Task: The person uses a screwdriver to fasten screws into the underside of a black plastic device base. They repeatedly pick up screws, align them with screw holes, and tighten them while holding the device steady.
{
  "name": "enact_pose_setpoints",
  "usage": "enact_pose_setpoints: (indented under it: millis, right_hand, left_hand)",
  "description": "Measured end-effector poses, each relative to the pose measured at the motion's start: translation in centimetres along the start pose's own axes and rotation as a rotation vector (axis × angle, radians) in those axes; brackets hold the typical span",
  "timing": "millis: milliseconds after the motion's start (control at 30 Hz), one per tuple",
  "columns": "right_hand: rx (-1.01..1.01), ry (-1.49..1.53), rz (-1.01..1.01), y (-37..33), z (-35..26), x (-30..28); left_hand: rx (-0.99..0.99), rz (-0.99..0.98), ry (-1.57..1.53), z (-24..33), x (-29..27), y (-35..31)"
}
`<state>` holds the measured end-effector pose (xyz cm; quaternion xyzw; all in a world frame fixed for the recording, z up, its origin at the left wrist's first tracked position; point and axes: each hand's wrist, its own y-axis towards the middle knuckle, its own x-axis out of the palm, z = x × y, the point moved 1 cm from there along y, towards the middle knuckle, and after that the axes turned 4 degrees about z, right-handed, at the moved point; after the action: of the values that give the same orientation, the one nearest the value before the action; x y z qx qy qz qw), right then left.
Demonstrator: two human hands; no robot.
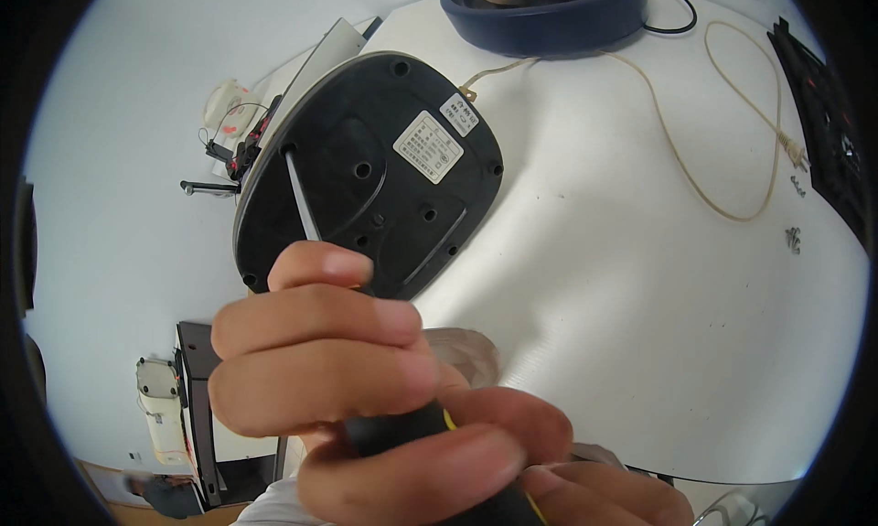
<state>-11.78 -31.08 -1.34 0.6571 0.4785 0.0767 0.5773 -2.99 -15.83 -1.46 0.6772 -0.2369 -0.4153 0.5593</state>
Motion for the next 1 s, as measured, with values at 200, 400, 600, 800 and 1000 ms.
enact_pose_setpoints:
  millis: [200,400,600,800,1000]
  right_hand:
    - [0.005,-0.049,-0.086,0.8,1.0,-1.0]
    - [0.105,0.004,-0.132,1.8,1.4,-0.3]
    - [-0.176,0.041,-0.037,-1.9,4.0,-1.2]
    - [-0.087,0.121,-0.088,-1.1,2.7,-1.2]
    - [-0.093,0.226,0.0,-3.0,3.9,-0.1]
  left_hand:
    - [-0.068,-0.03,0.401,-3.5,-1.9,-0.2]
    - [-0.465,-0.059,0.565,-6.1,-4.1,-0.6]
    - [-0.545,-0.008,0.519,-6.2,-3.2,-0.1]
    - [-0.511,-0.03,0.551,-6.3,-3.4,-0.1]
    - [-0.516,-0.023,0.557,-6.4,-2.9,-0.2]
